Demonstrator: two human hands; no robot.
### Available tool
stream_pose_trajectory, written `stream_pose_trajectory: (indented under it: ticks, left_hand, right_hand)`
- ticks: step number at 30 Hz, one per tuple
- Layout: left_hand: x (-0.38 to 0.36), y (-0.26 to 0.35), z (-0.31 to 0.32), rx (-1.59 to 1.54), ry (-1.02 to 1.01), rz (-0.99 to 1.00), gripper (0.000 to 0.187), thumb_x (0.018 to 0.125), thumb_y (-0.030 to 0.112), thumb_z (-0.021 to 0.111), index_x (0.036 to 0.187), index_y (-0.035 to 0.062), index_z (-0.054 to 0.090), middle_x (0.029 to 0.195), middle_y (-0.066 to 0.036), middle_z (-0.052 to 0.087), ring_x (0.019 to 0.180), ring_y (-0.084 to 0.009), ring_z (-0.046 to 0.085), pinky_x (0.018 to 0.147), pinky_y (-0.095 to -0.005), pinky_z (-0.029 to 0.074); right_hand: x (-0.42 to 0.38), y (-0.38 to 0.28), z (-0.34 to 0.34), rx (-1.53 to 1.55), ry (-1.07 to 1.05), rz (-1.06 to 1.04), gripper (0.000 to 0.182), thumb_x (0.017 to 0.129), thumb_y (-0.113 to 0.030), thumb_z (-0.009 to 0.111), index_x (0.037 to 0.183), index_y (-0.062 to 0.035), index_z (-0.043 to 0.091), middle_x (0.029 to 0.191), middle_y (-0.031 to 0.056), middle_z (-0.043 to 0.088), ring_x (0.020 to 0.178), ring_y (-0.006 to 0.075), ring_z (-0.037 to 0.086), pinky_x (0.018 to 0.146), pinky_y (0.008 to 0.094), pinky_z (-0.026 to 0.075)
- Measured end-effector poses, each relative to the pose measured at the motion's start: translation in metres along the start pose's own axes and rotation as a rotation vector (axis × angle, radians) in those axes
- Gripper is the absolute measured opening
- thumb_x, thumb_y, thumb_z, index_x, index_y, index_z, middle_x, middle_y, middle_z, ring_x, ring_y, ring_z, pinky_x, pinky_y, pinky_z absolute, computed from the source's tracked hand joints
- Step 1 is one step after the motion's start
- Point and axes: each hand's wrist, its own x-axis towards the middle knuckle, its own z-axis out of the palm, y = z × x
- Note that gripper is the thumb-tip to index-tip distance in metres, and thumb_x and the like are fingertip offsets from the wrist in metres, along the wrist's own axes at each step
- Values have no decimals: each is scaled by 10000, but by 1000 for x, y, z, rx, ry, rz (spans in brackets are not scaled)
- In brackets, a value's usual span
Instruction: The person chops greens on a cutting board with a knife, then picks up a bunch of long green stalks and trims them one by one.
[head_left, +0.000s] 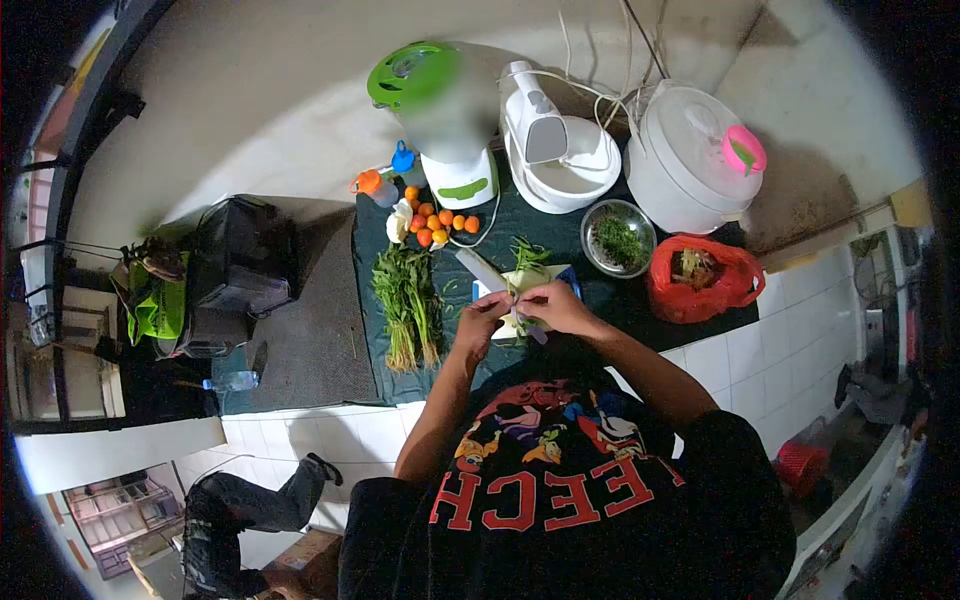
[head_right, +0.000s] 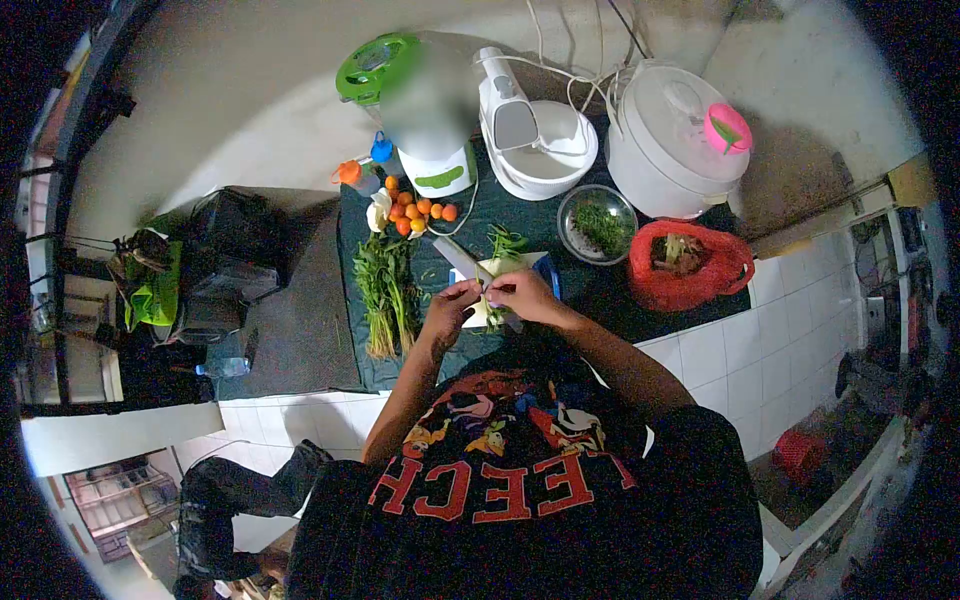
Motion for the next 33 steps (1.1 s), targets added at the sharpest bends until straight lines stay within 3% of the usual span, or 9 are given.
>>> stream_pose_trajectory:
  ticks: [3, 5, 6, 8, 21, 25, 30, 32, 33]
  left_hand:
    - [1, 2, 5, 29, 5, -26, 235, 929, 242, 757, 1124, 116, 725, 1042, 35, 713, 920, -99, 626, 807, -276, 439]
    - [-3, 5, 9, -19, 29, 10, 231, 908, 238, 787, 1101, 116, 753, 924, 64, 710, 741, -40, 539, 670, -226, 398]
    - [-1, 3, 6, -19, 31, 11, 231, 908, 238, 787, 1101, 116, 753, 924, 64, 710, 741, -40, 539, 670, -226, 398]
    - [3, 0, 0, 18, -8, -20, 214, 921, 237, 765, 1105, 133, 731, 1033, 43, 709, 926, -98, 623, 811, -294, 435]
    - [-2, 8, 5, 141, 28, 65, 272, 897, 284, 799, 1088, 97, 745, 961, 52, 701, 800, -58, 551, 714, -235, 420]
    - [2, 7, 7, 185, -8, 151, 267, 913, 243, 785, 1108, 65, 742, 973, 38, 708, 799, -60, 558, 715, -229, 428]
    - [7, 1, 9, 219, -39, 217, 220, 936, 203, 759, 1087, 44, 749, 944, 21, 709, 793, -61, 556, 712, -227, 429]
    - [5, 1, 10, 155, -78, 223, 219, 949, 137, 733, 1107, -15, 730, 993, -33, 730, 901, -91, 639, 828, -243, 501]
    - [5, 2, 11, 154, -79, 226, 219, 949, 137, 733, 1107, -15, 730, 993, -33, 730, 901, -91, 639, 828, -243, 501]
  right_hand:
    - [1, -2, -5, -9, -40, 5, 264, 892, -245, 743, 1008, -8, 755, 890, 95, 761, 815, 130, 696, 767, 320, 539]
    - [1, -4, -5, 0, -28, 17, 267, 889, -246, 740, 1008, -7, 756, 884, 93, 761, 809, 132, 696, 764, 317, 539]
    - [1, -5, -4, 9, -17, 30, 270, 886, -247, 736, 1007, -7, 757, 878, 92, 761, 804, 133, 696, 760, 315, 540]
    - [2, -6, 0, 41, -13, 46, 272, 885, -251, 733, 1005, -8, 759, 870, 87, 759, 791, 133, 691, 750, 312, 537]
    - [8, 1, 1, 87, -44, 2, 229, 884, -244, 718, 941, -26, 764, 815, 53, 742, 739, 110, 659, 695, 302, 517]
    - [7, -2, -4, -8, -96, 35, 205, 921, -183, 705, 1002, 1, 746, 837, 34, 731, 761, 72, 634, 706, 273, 510]
    - [5, -6, 2, -60, 4, 26, 195, 916, -173, 703, 833, 2, 688, 720, 22, 674, 687, 61, 591, 617, 294, 482]
    - [7, -4, 6, -59, 24, 23, 207, 893, -187, 720, 813, -3, 671, 706, 35, 671, 664, 80, 602, 605, 306, 478]
    - [9, -4, 7, -57, 44, 19, 223, 870, -200, 737, 793, -8, 654, 691, 47, 668, 641, 99, 613, 593, 318, 474]
